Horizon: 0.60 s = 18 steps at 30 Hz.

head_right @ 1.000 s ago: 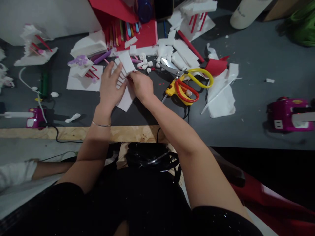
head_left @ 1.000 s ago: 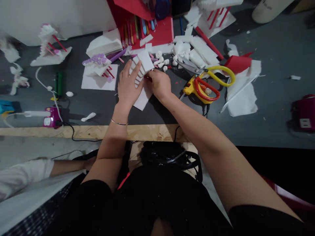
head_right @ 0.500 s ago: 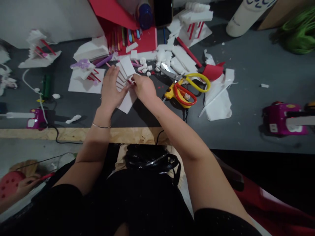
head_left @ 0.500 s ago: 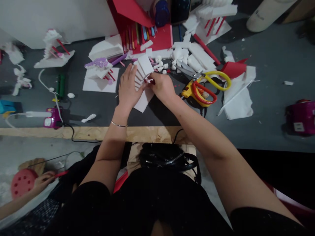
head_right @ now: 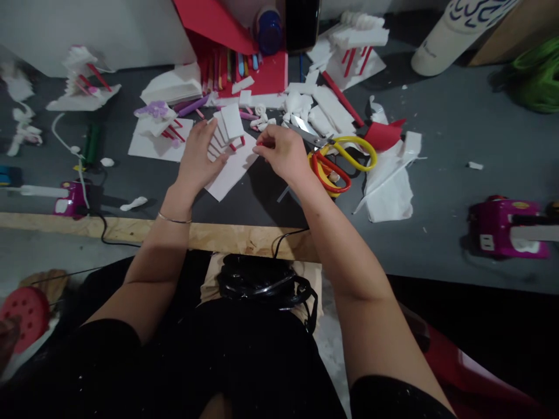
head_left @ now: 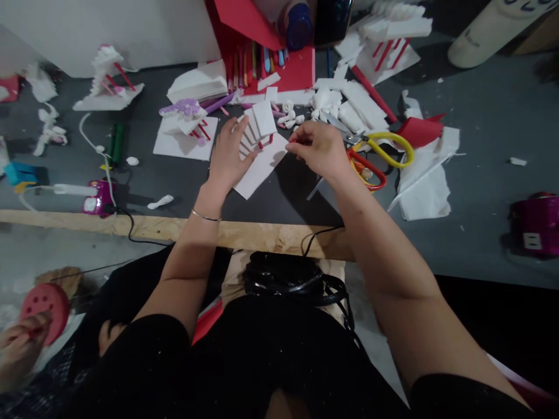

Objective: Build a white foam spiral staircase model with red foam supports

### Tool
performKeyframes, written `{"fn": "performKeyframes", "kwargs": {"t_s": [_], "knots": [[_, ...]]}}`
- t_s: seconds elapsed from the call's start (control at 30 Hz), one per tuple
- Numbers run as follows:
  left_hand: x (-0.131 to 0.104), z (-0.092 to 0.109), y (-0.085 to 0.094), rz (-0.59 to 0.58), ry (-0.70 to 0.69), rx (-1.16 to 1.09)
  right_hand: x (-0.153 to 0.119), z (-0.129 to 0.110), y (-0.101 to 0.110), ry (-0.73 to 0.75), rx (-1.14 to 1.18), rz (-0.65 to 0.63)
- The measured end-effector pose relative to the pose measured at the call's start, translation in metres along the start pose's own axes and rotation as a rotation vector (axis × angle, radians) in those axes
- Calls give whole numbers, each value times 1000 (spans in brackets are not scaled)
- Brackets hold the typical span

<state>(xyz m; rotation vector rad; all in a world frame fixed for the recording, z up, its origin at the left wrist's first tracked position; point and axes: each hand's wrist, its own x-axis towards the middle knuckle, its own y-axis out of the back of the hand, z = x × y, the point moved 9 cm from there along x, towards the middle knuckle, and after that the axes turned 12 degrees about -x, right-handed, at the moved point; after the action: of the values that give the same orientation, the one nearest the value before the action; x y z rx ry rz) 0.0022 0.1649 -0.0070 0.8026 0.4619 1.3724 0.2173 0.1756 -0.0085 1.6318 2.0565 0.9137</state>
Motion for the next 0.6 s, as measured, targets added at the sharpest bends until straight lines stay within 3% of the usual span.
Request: {"fn": "performKeyframes", "kwargs": {"t_s": [0.37, 0.6], "knots": [[-25, 8, 7, 108, 46, 116, 26, 0, -24, 77, -223, 6], [-24, 5, 8, 147, 63, 104, 36, -5, -29, 122, -232, -16]]}}
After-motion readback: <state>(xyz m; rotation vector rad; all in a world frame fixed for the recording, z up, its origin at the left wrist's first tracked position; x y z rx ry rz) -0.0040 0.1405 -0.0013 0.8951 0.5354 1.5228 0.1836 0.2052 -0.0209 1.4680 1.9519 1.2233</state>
